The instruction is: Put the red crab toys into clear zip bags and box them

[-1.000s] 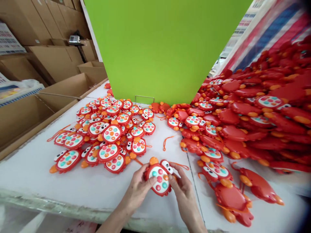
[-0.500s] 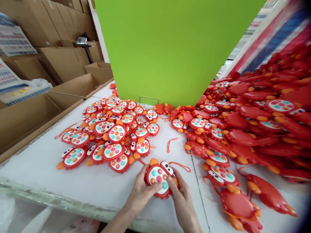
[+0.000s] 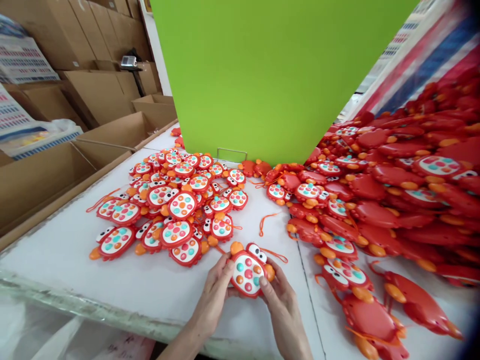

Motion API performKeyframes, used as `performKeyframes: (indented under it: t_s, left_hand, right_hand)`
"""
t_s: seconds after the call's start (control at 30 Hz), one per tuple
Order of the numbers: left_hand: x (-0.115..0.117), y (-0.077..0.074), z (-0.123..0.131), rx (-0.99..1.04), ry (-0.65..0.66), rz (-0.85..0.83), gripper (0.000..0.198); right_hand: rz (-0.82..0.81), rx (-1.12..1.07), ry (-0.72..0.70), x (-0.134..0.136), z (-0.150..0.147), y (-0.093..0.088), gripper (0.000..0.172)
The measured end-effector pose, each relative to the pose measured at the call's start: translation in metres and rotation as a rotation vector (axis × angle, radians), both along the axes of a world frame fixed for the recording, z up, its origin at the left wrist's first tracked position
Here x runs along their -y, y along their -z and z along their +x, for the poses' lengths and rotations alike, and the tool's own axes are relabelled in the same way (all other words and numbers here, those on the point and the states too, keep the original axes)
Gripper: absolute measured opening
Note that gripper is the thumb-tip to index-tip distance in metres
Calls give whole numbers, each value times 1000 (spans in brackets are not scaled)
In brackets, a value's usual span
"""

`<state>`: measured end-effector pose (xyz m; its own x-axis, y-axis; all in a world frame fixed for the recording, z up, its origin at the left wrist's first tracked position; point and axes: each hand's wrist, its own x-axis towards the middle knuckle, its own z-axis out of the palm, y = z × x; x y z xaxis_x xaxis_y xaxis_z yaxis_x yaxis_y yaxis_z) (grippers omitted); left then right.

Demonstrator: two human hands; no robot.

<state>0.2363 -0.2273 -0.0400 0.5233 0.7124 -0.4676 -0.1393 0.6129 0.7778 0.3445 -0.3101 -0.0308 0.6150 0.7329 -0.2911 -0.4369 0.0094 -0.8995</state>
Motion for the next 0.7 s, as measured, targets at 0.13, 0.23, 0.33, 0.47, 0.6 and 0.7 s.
performKeyframes:
  t_s: [0.13, 0.23, 0.33, 0.47, 0.6, 0.7]
  left_hand:
    - [3, -13, -1, 50, 173, 223, 62]
    - [4, -15, -2, 36, 228, 349, 67]
    - [-3, -10, -2, -28, 196, 349, 61]
    - [-41, -22, 8, 1, -55, 243, 49]
    - [-100, -64, 20, 243, -302, 193, 23]
    - [-125, -87, 24, 323, -366, 140, 8]
  right_hand:
    - [-40, 57, -2, 2, 3, 7, 37]
    - [-53, 96, -4, 1, -1, 9, 35]
    - [-109, 172, 40, 2, -5, 8, 40]
    - [-274, 542, 163, 26, 16, 9, 44]
    - [-536, 987, 312, 78, 71, 9, 48]
    - [-746, 1208, 357, 112, 101, 10, 60]
